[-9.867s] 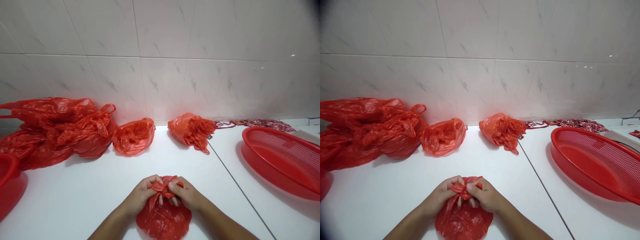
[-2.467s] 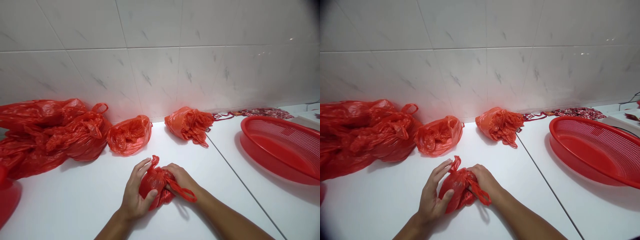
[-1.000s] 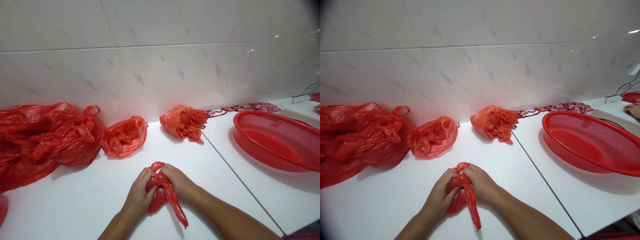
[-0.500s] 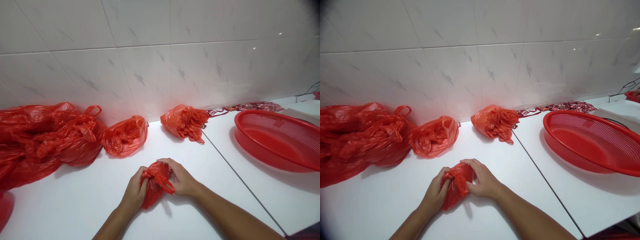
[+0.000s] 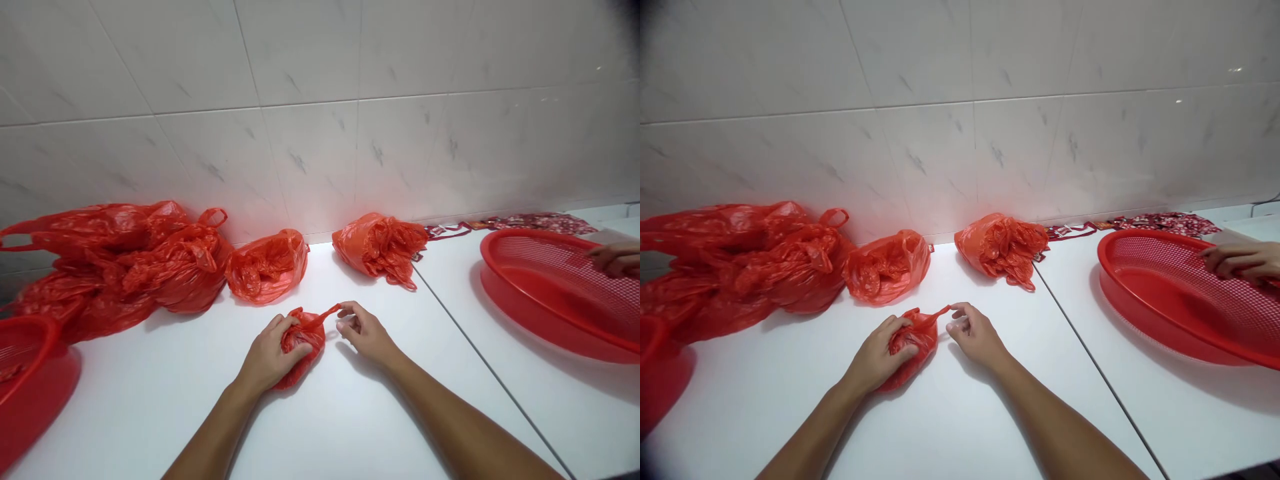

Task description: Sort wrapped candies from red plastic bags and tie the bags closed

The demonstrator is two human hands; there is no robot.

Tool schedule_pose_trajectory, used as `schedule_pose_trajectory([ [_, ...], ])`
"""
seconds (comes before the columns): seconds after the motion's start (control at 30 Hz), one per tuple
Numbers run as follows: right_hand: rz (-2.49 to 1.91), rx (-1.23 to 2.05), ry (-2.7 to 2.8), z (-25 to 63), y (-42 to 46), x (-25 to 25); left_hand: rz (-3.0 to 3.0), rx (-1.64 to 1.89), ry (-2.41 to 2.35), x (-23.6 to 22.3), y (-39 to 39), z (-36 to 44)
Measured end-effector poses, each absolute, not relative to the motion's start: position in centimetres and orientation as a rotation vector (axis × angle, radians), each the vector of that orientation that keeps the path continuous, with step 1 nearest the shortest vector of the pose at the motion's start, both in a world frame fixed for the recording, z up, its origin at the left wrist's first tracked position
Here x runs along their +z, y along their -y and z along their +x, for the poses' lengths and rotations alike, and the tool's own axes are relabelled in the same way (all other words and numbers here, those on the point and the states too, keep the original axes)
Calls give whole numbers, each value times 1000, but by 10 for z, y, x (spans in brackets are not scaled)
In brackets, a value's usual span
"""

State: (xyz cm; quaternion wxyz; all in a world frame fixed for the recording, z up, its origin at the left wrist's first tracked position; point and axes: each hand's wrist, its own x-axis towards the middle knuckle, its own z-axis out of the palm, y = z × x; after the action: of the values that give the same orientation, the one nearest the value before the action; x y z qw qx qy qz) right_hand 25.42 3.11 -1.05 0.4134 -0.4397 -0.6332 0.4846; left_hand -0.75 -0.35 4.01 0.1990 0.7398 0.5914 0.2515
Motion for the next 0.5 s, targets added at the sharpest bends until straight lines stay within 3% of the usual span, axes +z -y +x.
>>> schedule_pose_trajectory([
  [0.27,-1105,1230,1642,256,-25,-4,2295,635,-1707,47,36,25],
  [0.5,-1144,1217,1729,258,-22,-6,2178,664,-1511,30,139,26],
])
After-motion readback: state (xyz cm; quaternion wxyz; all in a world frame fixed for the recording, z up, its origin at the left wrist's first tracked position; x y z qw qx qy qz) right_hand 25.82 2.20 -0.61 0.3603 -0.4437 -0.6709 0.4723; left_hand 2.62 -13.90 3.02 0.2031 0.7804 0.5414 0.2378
